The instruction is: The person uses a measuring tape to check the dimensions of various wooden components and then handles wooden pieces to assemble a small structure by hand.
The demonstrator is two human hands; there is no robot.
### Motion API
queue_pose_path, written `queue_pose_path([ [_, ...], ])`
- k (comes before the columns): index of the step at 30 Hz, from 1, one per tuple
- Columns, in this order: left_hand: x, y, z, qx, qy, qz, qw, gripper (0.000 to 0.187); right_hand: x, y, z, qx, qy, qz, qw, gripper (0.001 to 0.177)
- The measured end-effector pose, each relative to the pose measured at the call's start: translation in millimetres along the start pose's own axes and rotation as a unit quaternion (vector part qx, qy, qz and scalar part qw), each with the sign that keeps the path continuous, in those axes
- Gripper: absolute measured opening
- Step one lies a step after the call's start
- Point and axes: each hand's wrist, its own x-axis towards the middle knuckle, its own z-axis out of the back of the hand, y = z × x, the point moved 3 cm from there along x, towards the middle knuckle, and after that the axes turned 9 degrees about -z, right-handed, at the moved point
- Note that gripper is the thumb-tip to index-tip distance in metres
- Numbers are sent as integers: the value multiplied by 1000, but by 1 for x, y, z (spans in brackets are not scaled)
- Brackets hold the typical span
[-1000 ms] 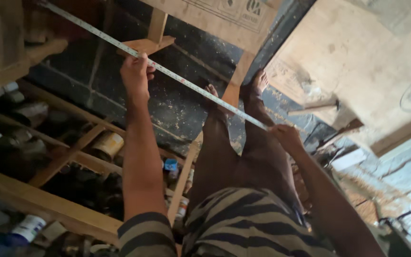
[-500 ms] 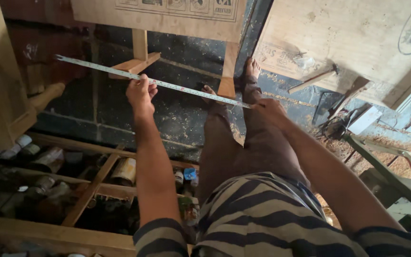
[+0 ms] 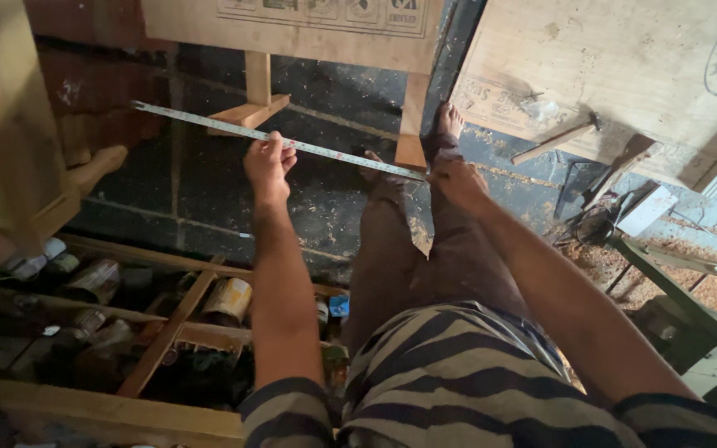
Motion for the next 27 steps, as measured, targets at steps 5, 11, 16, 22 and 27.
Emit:
queue_pose_path([
  [5,7,26,-3,-67,25,-46,996,27,38,-31,-22,-36,-17,148,988,31],
  [11,21,41,-8,-58,-32,-39,997,31,22,-28,2,-128,-10,135,983,38],
  [16,26,21,9,-55,-118,-103,986,35,7,-1,22,-41,20,-17,999,39],
  [22,35,-32,38,-19,-191,-156,969,32,7,7,29,-65,22,-3,998,36],
  [27,53,-31,43,67,-158,-81,982,33,11,-5,27,-33,36,-8,999,37],
])
